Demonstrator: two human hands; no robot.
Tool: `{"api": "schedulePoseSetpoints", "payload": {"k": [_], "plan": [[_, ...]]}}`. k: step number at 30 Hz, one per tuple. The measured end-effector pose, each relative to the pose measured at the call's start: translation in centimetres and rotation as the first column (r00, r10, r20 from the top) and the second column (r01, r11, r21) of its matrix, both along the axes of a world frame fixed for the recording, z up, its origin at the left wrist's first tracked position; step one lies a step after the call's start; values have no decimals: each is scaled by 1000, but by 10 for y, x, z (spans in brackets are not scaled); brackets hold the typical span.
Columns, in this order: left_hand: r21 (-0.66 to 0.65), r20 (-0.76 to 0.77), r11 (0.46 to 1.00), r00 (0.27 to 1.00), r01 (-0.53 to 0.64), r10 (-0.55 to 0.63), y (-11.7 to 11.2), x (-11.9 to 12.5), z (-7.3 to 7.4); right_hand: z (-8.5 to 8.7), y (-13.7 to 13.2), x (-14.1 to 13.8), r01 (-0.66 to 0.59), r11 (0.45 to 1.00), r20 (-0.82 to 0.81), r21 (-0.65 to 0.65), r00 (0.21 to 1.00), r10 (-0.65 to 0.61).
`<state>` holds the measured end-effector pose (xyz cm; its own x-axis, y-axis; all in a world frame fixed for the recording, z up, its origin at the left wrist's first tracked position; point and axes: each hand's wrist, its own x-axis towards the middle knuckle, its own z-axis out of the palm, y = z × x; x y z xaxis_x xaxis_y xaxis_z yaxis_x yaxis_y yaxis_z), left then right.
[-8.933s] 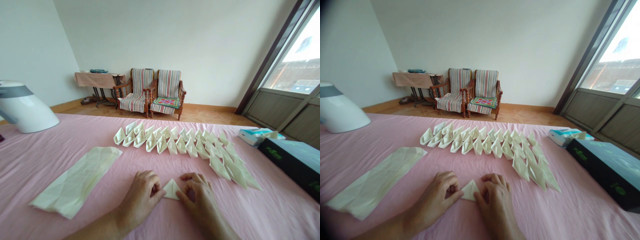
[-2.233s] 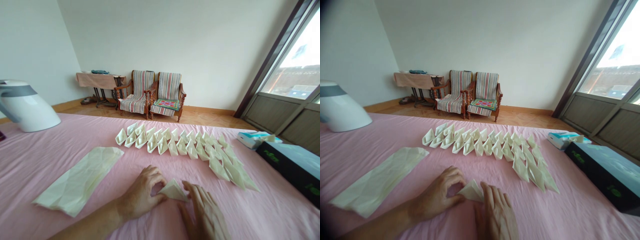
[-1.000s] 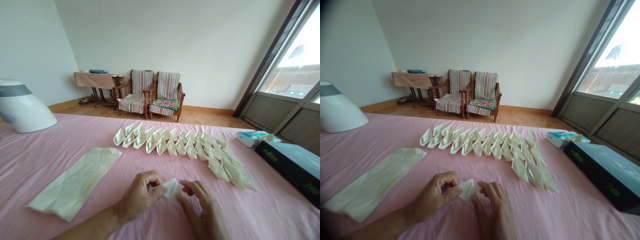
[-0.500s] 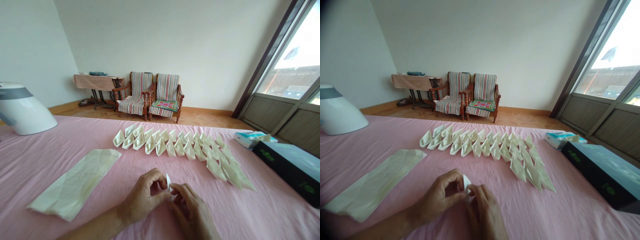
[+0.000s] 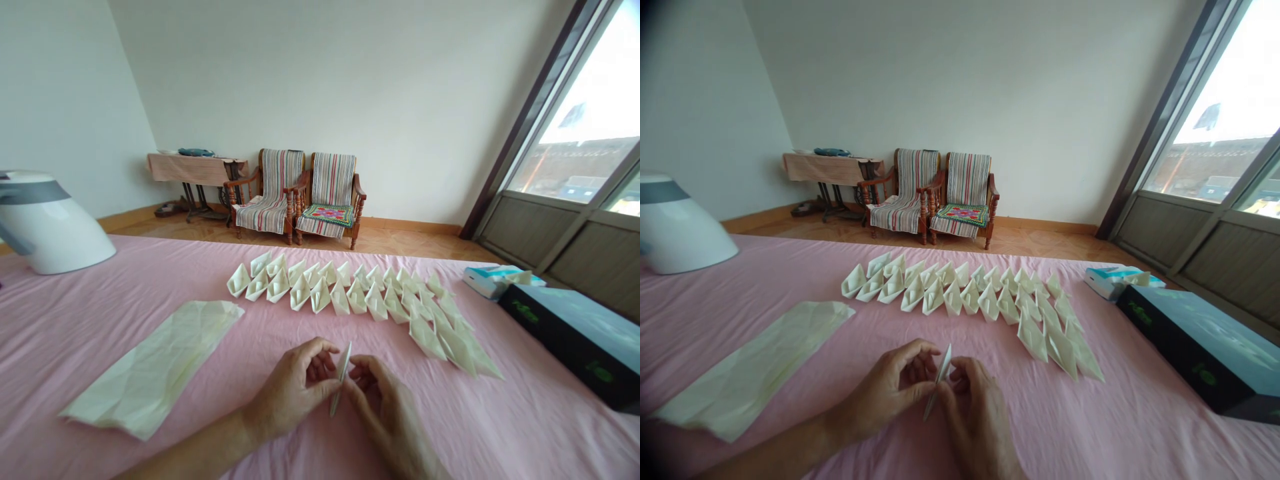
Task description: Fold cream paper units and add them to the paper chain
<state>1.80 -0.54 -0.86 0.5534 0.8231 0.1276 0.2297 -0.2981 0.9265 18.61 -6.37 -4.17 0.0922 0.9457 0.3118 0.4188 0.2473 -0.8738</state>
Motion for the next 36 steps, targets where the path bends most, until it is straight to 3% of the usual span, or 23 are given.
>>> {"api": "schedulePoseSetpoints", "payload": {"k": [3, 8, 21, 27, 32, 36], "plan": [[7, -15, 1000, 1000, -5, 5, 2, 1, -1, 7, 3, -3, -41, 997, -45, -62, 998, 38], [33, -27, 999, 1000, 13, -12, 3, 2, -3, 14, 8, -8, 4, 993, 70, -121, 998, 4], [36, -31, 999, 999, 15, -14, 1, 0, -3, 1, 15, -4, 9, 994, 54, -112, 999, -3], [137, -74, 991, 997, -4, 15, -2, -1, 1, -1, 12, -7, 29, 995, -5, -100, 1000, -29], [230, -134, 972, 988, -45, 78, -5, -2, 1, -16, 10, -8, 127, 992, 111, -28, 986, -123], [275, -189, 961, 979, -20, 74, -6, -2, 2, -19, 7, -4, 131, 991, 216, 17, 968, -131]]}}
